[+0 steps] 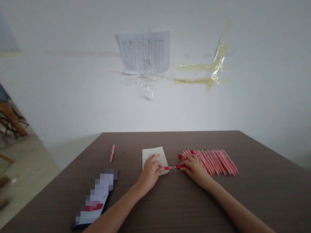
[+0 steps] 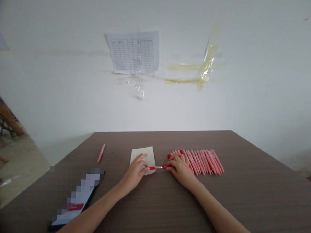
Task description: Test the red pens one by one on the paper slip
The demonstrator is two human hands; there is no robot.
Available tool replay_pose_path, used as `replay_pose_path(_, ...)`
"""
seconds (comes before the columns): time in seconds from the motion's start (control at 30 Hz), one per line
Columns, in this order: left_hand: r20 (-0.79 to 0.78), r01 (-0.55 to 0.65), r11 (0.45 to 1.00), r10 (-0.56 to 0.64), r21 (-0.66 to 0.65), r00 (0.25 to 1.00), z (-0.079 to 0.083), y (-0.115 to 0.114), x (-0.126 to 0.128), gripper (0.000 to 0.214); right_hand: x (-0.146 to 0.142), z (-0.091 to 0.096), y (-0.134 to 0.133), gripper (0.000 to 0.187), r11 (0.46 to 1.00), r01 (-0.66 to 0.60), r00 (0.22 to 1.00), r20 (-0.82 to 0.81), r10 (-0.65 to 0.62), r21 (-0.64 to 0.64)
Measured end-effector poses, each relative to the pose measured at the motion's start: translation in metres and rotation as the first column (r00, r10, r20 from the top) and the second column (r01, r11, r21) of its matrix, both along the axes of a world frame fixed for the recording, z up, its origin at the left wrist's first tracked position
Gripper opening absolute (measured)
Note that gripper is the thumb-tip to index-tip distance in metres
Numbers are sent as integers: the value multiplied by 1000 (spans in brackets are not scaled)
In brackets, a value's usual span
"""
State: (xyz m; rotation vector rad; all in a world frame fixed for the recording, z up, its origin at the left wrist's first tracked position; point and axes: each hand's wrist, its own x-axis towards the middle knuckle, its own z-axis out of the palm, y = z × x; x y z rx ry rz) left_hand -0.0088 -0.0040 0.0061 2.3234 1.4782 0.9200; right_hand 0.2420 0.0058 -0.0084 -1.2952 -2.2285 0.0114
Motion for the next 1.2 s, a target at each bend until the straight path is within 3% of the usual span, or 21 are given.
replay_pose_path(0.63, -153, -28, 960, 73, 277, 986, 3, -7, 0, 11, 9, 5, 2, 19, 999, -16, 1000, -12, 16, -32)
replay_pose_path(0.83, -190, -69, 938, 140, 340, 972, 7, -10, 1, 17, 10, 1, 6, 13, 998, -23, 1000, -19, 24, 51)
replay_pose_path(1.2, -120, -170, 962, 199, 215, 973, 5, -7, 7, 25, 10, -1, 10, 12, 980, 49, 996, -80, -34, 194)
